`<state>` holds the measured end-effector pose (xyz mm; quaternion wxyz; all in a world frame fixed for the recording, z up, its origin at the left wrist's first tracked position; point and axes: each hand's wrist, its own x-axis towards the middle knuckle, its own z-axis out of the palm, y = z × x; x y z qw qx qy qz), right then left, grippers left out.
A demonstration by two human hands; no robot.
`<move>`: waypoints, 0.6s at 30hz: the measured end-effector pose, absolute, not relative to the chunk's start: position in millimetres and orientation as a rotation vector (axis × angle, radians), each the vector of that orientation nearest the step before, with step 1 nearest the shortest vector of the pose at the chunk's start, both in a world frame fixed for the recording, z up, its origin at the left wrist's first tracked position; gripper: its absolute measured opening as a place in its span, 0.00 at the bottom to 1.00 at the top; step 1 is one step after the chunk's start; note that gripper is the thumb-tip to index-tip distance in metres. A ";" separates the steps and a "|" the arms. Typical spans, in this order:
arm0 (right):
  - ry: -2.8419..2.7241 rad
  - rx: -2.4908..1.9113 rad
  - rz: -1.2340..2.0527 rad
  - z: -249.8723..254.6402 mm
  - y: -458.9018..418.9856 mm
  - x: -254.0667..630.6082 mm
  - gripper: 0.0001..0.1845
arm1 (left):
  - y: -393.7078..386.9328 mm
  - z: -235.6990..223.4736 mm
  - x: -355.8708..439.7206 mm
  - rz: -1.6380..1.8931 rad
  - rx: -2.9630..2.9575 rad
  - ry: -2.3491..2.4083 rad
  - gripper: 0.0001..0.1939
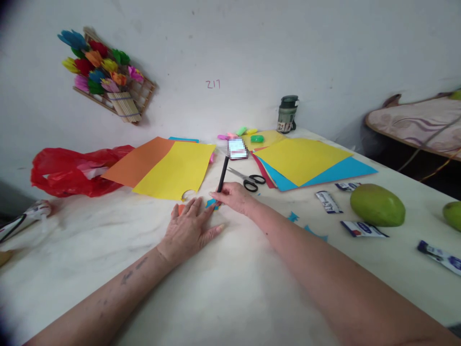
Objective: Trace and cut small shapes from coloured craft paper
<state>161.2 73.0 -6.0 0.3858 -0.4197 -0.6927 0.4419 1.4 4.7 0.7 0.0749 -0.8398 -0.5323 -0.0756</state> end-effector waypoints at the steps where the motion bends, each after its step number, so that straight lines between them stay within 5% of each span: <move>1: -1.791 -1.085 1.093 -6.5 73.4 161.8 0.17 | 4.5 1.4 1.1 -0.242 -2.520 -1.622 0.32; 18: -1.987 -1.256 0.792 -0.6 71.7 161.7 0.18 | 21.6 -4.9 -16.7 -0.371 -2.590 -1.881 0.24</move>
